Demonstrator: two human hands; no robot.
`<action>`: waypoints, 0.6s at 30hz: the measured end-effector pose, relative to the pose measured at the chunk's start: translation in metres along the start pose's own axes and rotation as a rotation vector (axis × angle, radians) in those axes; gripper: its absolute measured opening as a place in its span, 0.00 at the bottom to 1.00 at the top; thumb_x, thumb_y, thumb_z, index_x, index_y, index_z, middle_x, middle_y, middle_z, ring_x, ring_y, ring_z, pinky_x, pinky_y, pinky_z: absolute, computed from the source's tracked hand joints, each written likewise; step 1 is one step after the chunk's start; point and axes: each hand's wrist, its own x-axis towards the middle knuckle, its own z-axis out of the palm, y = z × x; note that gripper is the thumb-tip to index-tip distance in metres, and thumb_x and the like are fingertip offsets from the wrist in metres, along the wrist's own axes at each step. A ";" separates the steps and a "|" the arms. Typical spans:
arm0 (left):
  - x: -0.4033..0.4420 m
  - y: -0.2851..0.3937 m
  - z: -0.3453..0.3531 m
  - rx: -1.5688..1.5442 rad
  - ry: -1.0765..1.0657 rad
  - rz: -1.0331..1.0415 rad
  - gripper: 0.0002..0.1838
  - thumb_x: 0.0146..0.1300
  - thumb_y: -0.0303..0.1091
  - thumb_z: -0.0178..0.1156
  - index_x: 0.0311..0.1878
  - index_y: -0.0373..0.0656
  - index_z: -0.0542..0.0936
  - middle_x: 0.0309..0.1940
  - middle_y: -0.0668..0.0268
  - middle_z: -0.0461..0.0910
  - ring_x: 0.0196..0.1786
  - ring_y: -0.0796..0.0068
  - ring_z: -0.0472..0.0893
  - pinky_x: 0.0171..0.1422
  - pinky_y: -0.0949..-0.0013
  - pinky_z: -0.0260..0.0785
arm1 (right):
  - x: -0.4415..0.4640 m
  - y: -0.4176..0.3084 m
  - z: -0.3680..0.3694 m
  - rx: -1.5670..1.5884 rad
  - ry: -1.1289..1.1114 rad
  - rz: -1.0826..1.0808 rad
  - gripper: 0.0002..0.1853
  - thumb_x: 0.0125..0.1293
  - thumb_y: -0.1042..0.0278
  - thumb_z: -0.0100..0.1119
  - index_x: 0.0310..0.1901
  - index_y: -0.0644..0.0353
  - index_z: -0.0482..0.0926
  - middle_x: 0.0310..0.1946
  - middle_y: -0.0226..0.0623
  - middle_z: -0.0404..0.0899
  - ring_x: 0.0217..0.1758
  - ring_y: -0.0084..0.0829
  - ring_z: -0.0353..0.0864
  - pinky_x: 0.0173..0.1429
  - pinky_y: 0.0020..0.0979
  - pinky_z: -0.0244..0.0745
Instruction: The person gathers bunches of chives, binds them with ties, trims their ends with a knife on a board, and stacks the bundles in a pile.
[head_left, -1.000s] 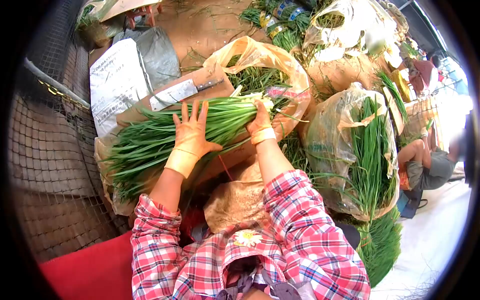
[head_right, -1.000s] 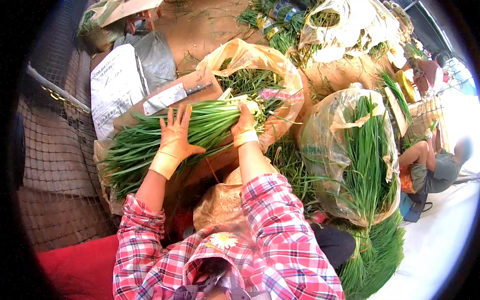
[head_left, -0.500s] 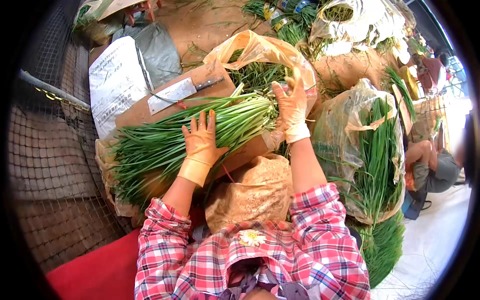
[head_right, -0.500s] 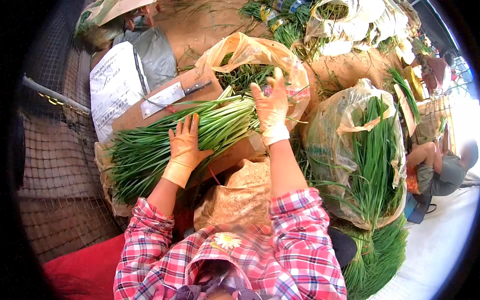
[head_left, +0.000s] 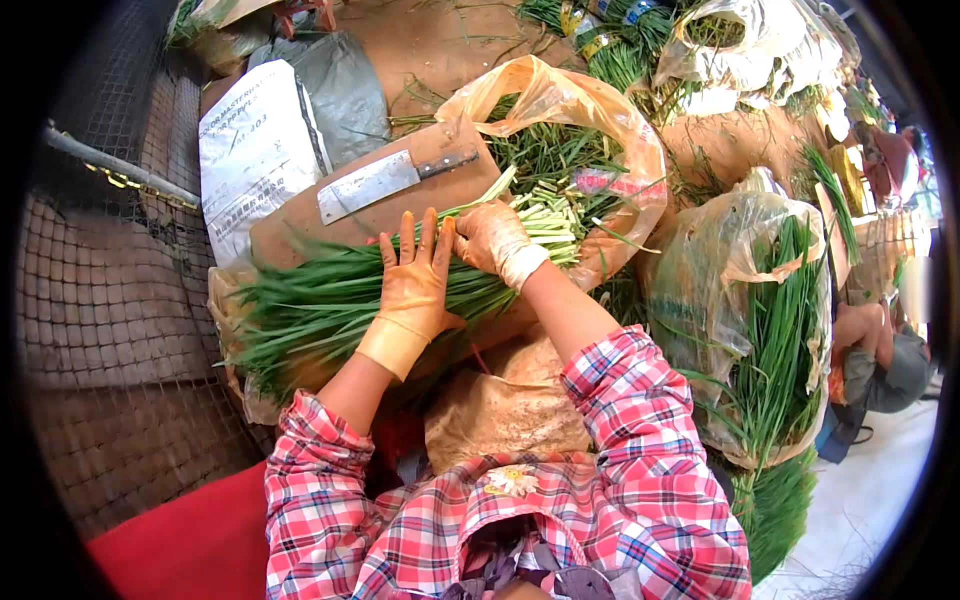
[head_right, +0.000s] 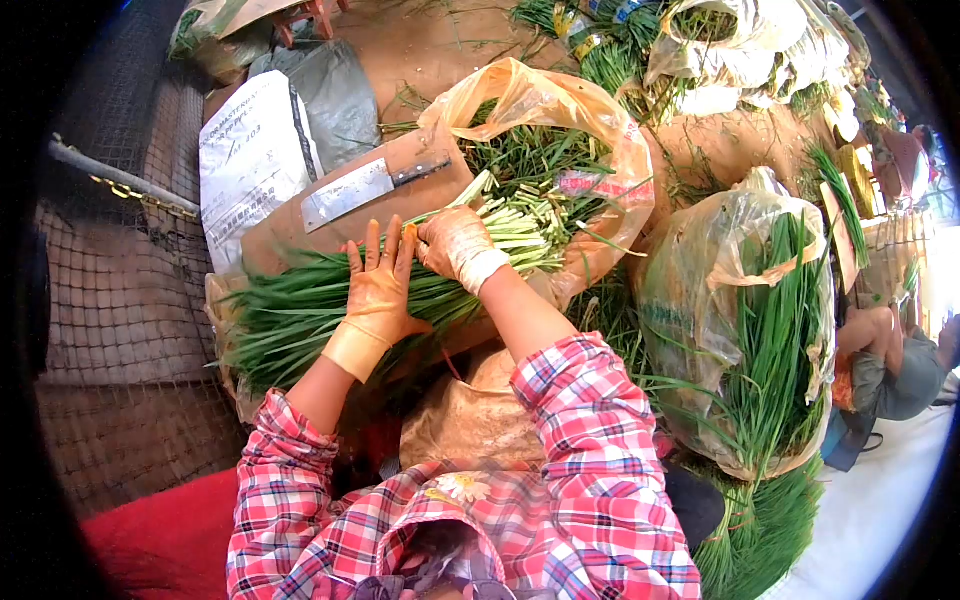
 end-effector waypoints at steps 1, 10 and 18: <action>0.005 0.001 0.003 -0.009 -0.077 0.000 0.73 0.24 0.58 0.76 0.73 0.41 0.44 0.73 0.56 0.45 0.74 0.48 0.46 0.72 0.39 0.39 | -0.001 0.001 0.001 0.017 0.033 -0.026 0.21 0.63 0.50 0.48 0.30 0.59 0.83 0.30 0.46 0.82 0.38 0.47 0.80 0.48 0.44 0.72; 0.008 -0.003 0.012 -0.173 -0.065 -0.060 0.67 0.25 0.52 0.78 0.71 0.44 0.51 0.67 0.59 0.60 0.69 0.59 0.61 0.69 0.45 0.52 | -0.074 -0.005 -0.059 -0.124 0.048 -0.170 0.52 0.47 0.40 0.66 0.69 0.53 0.52 0.64 0.46 0.63 0.71 0.47 0.56 0.72 0.47 0.49; -0.008 -0.005 0.011 -0.164 -0.074 -0.062 0.73 0.23 0.62 0.76 0.72 0.39 0.47 0.70 0.55 0.54 0.71 0.52 0.54 0.70 0.43 0.49 | -0.066 -0.007 -0.001 -0.410 -0.020 0.014 0.33 0.66 0.62 0.44 0.72 0.37 0.47 0.71 0.37 0.53 0.74 0.45 0.48 0.74 0.54 0.39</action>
